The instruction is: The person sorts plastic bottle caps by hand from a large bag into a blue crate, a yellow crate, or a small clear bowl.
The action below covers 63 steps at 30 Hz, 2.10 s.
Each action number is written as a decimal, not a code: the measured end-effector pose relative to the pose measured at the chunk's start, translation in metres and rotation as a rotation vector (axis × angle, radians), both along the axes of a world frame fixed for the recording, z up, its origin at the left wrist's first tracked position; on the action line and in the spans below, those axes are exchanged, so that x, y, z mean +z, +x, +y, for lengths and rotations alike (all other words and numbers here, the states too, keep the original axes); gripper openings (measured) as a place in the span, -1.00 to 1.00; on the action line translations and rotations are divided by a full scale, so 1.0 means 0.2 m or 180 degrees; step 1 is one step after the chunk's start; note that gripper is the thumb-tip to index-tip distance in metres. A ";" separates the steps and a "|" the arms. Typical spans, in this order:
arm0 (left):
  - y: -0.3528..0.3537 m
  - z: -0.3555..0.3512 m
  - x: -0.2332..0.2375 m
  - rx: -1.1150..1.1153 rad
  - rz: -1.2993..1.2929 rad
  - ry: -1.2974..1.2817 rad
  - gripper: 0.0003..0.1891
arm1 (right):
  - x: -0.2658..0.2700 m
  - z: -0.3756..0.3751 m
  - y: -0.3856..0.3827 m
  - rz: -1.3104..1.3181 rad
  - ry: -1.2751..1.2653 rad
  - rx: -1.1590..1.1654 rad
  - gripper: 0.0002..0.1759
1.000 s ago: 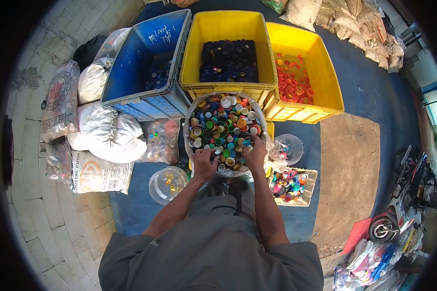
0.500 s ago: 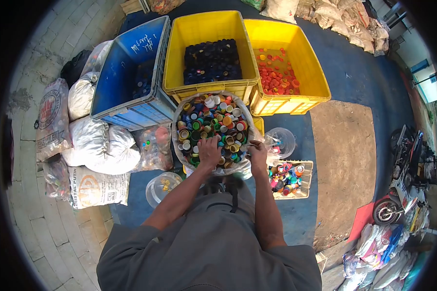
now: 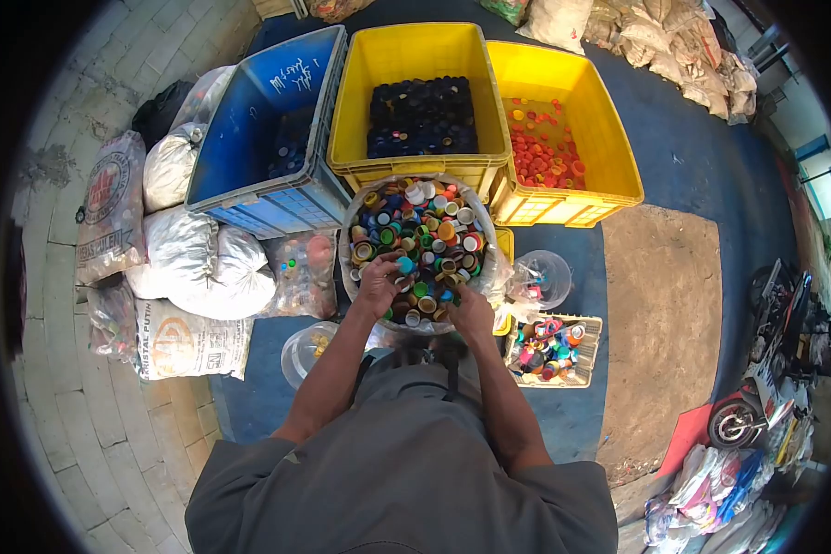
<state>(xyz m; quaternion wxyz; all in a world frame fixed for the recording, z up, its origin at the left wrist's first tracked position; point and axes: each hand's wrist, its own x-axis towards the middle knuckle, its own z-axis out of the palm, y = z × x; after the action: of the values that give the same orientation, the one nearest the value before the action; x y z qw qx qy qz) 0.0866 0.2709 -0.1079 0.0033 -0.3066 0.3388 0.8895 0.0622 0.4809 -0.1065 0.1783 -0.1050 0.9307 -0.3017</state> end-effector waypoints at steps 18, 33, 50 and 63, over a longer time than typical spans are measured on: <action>0.08 0.08 0.11 -0.1429 -0.0027 -0.1191 -0.73 | 0.16 -0.17 -0.08 0.0655 -0.1348 0.0544 -0.62; 0.16 0.11 0.02 -0.1588 0.0081 -0.1539 -0.54 | 0.13 -0.19 -0.07 0.0074 -0.1579 0.0976 -0.60; 0.15 0.08 -0.09 -0.1281 0.0530 -0.3585 -0.64 | 0.15 -0.22 -0.11 -0.0363 -0.1499 0.0279 -0.64; 0.28 -0.14 0.03 -0.0644 0.0236 0.1093 -0.50 | -0.05 -0.24 -0.23 0.0132 -0.1062 -0.0323 -0.68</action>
<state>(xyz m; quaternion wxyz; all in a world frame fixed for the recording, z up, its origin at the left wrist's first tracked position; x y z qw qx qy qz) 0.1427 0.2437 -0.1015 0.1325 -0.2330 0.2111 0.9400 0.0167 0.4339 -0.1157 0.1237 -0.0922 0.8753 -0.4583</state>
